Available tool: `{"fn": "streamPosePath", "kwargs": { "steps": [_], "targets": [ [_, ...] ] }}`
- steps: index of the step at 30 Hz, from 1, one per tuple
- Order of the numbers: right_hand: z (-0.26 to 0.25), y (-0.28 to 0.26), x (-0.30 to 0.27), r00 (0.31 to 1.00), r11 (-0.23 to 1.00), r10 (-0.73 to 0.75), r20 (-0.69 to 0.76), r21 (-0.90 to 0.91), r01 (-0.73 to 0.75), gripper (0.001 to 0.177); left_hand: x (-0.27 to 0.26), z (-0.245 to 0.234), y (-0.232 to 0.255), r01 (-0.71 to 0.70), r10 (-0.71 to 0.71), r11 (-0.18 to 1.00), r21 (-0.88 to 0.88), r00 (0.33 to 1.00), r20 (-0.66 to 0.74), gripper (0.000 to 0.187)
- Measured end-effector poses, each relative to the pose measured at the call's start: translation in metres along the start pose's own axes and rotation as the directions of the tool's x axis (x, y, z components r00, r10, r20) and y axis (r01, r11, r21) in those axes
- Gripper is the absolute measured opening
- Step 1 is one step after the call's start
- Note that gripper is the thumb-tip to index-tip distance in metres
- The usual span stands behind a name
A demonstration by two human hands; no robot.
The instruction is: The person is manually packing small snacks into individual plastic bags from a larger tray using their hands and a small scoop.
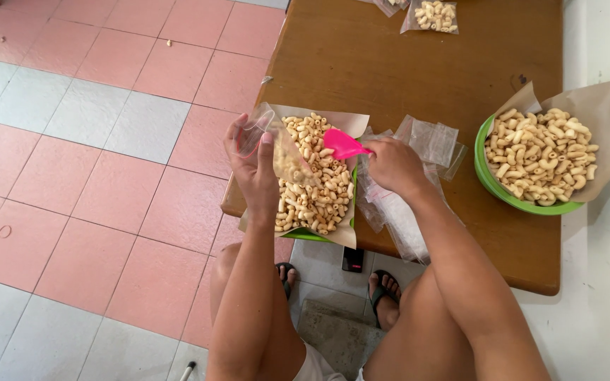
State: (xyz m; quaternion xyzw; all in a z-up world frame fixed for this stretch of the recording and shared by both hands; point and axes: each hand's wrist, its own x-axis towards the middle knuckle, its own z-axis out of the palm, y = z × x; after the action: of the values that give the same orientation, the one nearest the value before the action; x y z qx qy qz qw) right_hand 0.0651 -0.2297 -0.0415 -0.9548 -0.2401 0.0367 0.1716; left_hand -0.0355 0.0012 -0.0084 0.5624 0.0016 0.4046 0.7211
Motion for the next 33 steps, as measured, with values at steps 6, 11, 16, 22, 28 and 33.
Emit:
{"fn": "streamPosePath", "kwargs": {
  "steps": [6,11,16,22,28,33],
  "targets": [
    [-0.032,-0.015,-0.020,0.993,0.995,0.036,0.114,0.093,-0.047,0.036,-0.002,0.002,0.005,0.015,-0.015,1.000,-0.014,0.999,-0.028,0.045],
    [-0.015,-0.001,-0.016,0.998,1.000,-0.013,0.056,0.027,0.011,0.034,-0.002,0.001,0.002,0.023,-0.023,1.000,0.006,0.999,-0.046,0.045],
    [-0.002,-0.006,-0.011,0.996,0.999,-0.034,0.082,0.024,0.032,0.035,-0.005,0.005,0.005,0.036,-0.035,0.999,0.027,0.999,-0.038,0.045],
    [-0.031,-0.017,-0.020,0.983,0.993,0.060,0.176,0.090,-0.077,0.036,-0.007,0.008,0.002,0.053,-0.052,0.998,0.045,0.998,-0.032,0.045],
    [-0.045,-0.029,-0.031,0.967,0.984,0.101,0.232,0.119,-0.131,0.036,-0.006,0.007,-0.002,0.055,-0.053,0.998,0.043,0.998,-0.035,0.045],
    [-0.031,-0.030,-0.024,0.968,0.972,0.076,0.240,0.197,-0.126,0.035,-0.008,0.012,-0.002,0.050,-0.049,0.998,0.033,0.998,-0.026,0.043]
  ]
}}
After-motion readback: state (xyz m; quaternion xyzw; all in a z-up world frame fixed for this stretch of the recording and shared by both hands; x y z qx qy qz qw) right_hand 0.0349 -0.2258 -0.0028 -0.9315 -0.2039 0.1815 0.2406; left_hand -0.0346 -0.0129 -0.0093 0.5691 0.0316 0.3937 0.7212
